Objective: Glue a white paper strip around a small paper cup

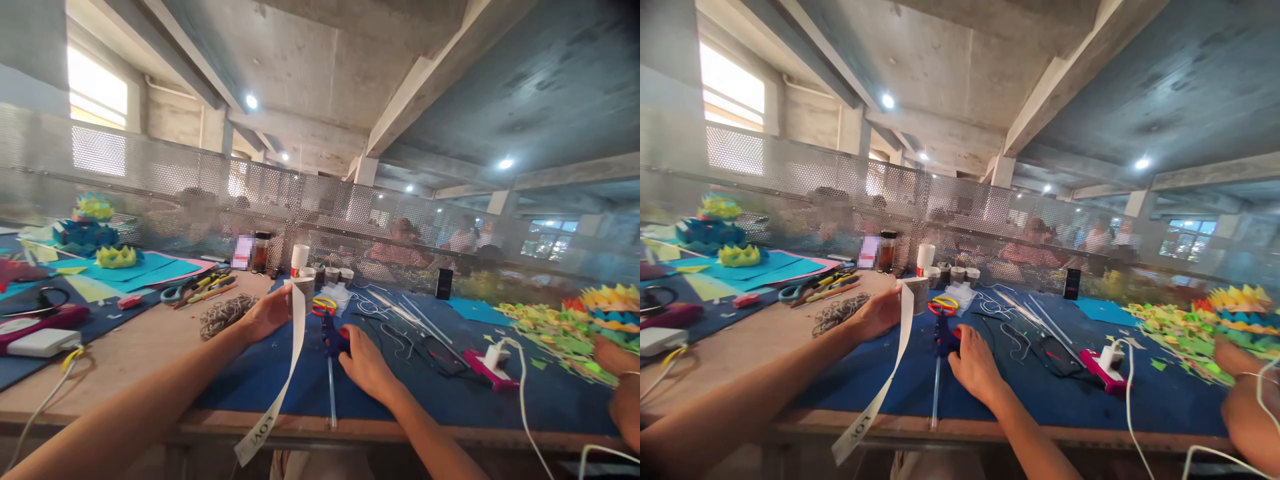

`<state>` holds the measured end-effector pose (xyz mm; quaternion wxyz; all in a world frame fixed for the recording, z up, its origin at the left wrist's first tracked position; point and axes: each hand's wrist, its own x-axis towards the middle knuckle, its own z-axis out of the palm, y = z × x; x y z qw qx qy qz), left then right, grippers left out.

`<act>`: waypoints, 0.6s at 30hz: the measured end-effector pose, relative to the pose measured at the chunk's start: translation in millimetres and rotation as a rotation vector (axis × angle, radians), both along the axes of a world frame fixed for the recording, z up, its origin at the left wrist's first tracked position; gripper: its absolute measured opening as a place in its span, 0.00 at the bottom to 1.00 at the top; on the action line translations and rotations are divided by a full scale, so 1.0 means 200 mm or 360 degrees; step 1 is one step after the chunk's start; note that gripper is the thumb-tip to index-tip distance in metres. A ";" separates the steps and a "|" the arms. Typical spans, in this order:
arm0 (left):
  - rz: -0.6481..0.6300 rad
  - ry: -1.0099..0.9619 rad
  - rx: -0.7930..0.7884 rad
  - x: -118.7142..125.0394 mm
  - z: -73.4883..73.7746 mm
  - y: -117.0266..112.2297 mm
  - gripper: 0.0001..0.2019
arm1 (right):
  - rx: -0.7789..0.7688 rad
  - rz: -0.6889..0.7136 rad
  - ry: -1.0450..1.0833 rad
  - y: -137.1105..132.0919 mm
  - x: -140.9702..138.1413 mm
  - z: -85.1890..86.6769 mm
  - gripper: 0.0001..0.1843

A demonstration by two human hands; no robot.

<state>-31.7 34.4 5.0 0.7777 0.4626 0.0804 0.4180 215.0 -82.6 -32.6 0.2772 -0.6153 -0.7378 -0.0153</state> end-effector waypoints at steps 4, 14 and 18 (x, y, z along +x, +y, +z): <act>0.0033 0.0011 0.0084 0.00 -0.02 0.02 0.14 | -0.0088 -0.0025 -0.0199 -0.01 -0.05 -0.02 0.26; 0.0232 0.0101 0.0257 0.03 0.00 -0.01 0.14 | 0.0217 -0.0028 -0.0285 -0.04 -0.08 0.00 0.22; 0.0363 0.0136 0.0249 0.05 0.01 -0.02 0.18 | 0.0438 0.0140 0.0267 -0.01 -0.20 0.09 0.12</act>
